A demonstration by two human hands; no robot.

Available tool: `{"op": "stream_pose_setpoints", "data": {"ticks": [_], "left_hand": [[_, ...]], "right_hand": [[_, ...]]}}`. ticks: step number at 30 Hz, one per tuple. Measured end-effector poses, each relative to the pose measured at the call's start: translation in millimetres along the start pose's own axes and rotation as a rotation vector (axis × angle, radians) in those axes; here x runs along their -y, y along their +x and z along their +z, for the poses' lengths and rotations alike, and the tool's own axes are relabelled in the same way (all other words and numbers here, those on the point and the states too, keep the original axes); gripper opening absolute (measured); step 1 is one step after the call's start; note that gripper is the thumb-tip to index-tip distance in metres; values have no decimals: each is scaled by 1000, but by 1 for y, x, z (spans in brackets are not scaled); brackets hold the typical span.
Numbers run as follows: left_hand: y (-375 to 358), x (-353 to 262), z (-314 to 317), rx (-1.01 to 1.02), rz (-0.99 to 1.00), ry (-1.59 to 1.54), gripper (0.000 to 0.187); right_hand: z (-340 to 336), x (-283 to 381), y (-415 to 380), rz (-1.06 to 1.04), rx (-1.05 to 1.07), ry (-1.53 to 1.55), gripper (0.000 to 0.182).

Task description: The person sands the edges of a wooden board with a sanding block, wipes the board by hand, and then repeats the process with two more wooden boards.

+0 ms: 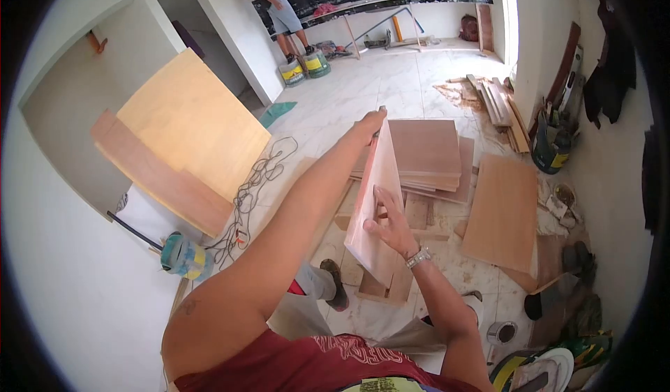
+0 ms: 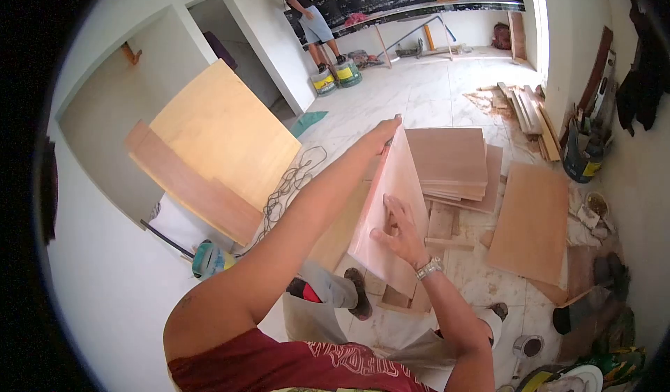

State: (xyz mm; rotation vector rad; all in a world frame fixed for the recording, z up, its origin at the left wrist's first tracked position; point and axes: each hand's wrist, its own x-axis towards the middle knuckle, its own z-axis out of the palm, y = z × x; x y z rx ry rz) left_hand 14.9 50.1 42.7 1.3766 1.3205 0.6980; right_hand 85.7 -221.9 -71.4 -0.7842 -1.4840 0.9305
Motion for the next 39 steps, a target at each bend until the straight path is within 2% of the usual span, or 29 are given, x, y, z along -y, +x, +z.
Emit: {"op": "stream_pose_setpoints", "data": {"ticks": [11, 13, 16, 23, 25, 28, 32, 35, 39], "left_hand": [[63, 31, -7, -36, 22, 126, 55], [58, 28, -6, -60, 54, 182, 54], [31, 12, -1, -42, -34, 211, 64], [28, 11, 1, -41, -12, 149, 63], [50, 21, -2, -9, -30, 129, 64], [49, 22, 1, -139, -15, 222, 54], [45, 20, -1, -118, 2, 242, 58], [25, 9, 2, -106, -13, 229, 59], [30, 12, 2, -135, 40, 240, 58]], "right_hand": [[1, -13, 1, -28, -2, 0, 98], [1, -13, 0, -25, -4, 0, 97], [1, -15, 1, -25, -8, -2, 96], [0, -9, 1, 0, -5, 8, 94], [-2, -3, 0, 20, 9, -5, 94], [-3, -4, 1, 12, -3, -36, 94], [-2, -9, 0, 36, -11, -70, 101], [-6, -2, -1, 56, -12, -58, 92], [-13, -6, 2, 64, -17, -109, 88]]}}
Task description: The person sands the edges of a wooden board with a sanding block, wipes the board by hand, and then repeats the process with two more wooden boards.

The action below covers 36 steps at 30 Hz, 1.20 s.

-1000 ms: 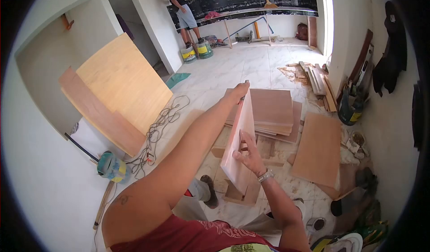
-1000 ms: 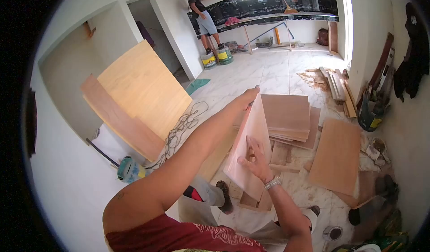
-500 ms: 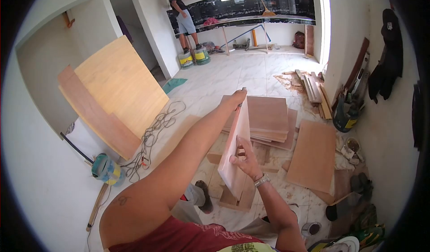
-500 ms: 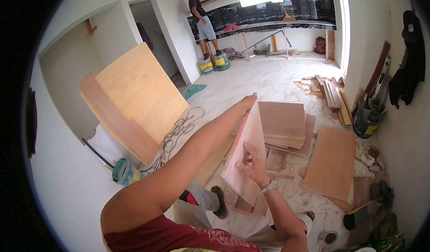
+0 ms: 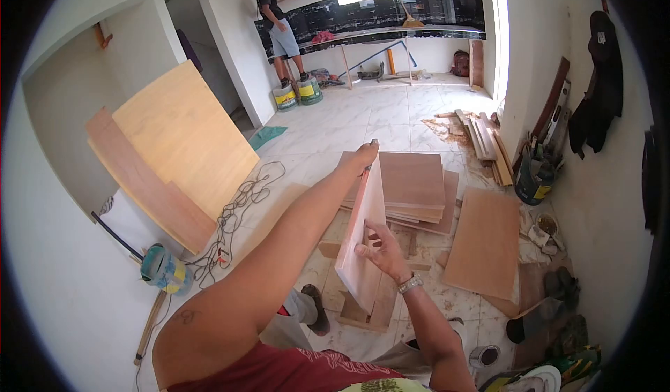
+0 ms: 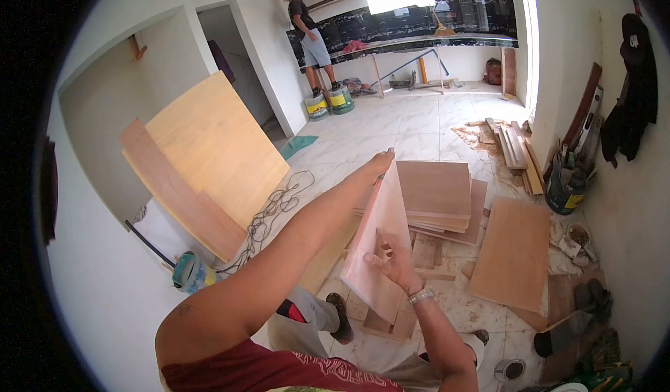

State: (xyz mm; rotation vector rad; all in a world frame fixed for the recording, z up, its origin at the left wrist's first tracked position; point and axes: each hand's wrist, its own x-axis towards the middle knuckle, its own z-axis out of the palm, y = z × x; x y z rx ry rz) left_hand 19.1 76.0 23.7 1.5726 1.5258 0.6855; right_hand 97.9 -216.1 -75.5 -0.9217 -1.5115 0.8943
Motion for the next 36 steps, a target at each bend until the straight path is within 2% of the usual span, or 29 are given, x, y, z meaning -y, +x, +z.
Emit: {"op": "stream_pose_setpoints", "data": {"ticks": [4, 7, 16, 25, 29, 36], "left_hand": [[0, 1, -4, 31, 73, 74, 61], [-4, 2, 0, -27, 156, 45, 62], [2, 6, -1, -54, 232, 159, 63], [5, 7, 1, 9, 104, 14, 55], [27, 19, 5, 1, 123, 18, 54], [26, 18, 5, -1, 126, 10, 53]], "right_hand": [[0, -3, -4, 34, -3, 7, 87], [1, -4, -3, 50, -5, 36, 87], [-3, 7, -3, 106, 19, 64, 92], [-2, 4, -3, 76, 34, 44, 96], [-3, 15, -2, -48, 35, -14, 92], [-4, 14, -4, -3, 105, 36, 95]]}}
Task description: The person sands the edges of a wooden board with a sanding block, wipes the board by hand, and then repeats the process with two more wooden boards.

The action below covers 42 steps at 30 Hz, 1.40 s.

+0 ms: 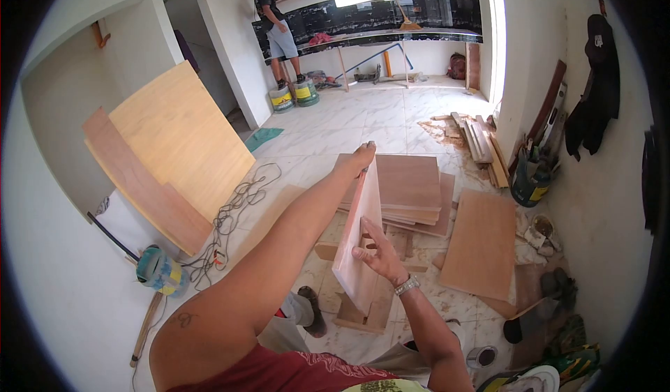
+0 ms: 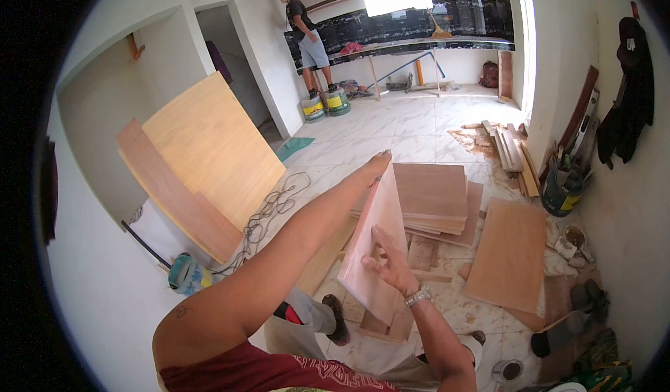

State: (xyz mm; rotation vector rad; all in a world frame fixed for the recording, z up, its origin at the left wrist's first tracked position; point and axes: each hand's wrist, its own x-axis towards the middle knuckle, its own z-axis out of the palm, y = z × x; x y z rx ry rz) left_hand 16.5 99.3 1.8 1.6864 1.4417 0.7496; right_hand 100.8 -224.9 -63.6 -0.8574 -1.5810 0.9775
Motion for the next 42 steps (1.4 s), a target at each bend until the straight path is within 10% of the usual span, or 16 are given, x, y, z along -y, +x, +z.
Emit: {"op": "stream_pose_setpoints", "data": {"ticks": [17, 26, 32, 35, 42], "left_hand": [[-3, -3, -3, 35, -27, 13, 59], [-35, -26, -10, 15, -33, 39, 59], [-20, -14, -5, -11, -1, 50, 60], [-43, -31, -10, -16, -12, 115, 59], [-44, -27, -7, -16, 50, 3, 58]], "right_hand": [[6, -22, 4, 30, -43, 55, 106], [-6, -14, 14, 64, -53, 102, 63], [-15, -26, 7, 445, -188, -58, 24], [-20, -53, 9, 154, -277, -53, 20], [7, -26, 16, 112, -40, 133, 78]]}}
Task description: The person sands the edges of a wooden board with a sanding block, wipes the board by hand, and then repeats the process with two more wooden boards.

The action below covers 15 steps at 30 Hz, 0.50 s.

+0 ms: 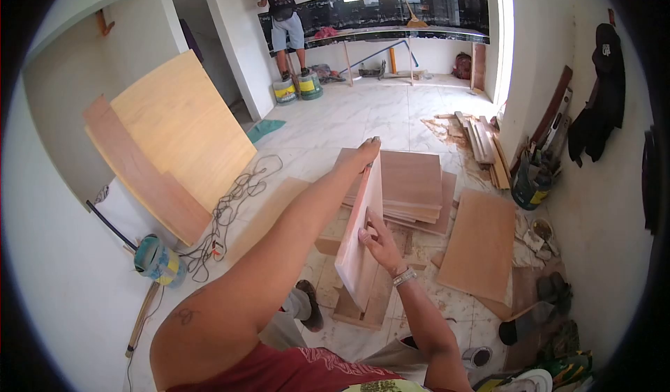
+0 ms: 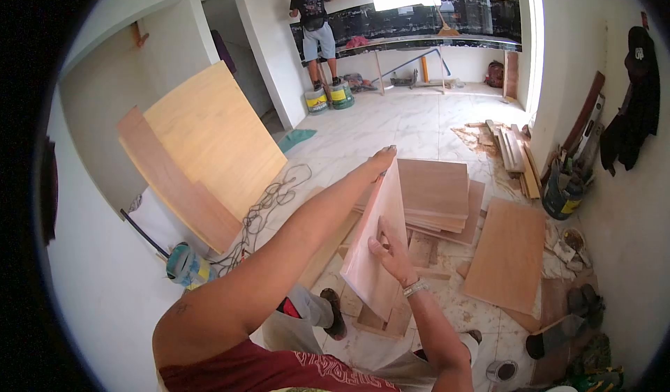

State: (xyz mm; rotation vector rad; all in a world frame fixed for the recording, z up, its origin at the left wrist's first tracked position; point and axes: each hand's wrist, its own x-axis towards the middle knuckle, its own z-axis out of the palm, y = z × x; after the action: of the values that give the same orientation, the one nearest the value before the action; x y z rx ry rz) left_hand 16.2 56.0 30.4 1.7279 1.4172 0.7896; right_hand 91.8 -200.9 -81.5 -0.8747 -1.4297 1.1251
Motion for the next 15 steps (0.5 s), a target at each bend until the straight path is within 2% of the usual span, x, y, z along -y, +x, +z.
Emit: {"op": "stream_pose_setpoints", "data": {"ticks": [1, 7, 9, 13, 15], "left_hand": [[1, 1, 0, -5, 32, 14, 58], [2, -4, 0, 135, -270, -364, 52], [2, -5, -6, 172, -309, -330, 49], [3, -6, -10, 216, -336, -324, 47], [6, 0, -5, 176, -272, -335, 48]], "right_hand": [[1, -2, 1, -20, -10, -13, 77], [-1, -9, 3, -53, -14, -34, 76], [-1, -8, 2, -54, -6, -28, 76], [1, -6, 2, -58, -12, 0, 76], [2, -4, 2, -53, -14, 4, 76]]}}
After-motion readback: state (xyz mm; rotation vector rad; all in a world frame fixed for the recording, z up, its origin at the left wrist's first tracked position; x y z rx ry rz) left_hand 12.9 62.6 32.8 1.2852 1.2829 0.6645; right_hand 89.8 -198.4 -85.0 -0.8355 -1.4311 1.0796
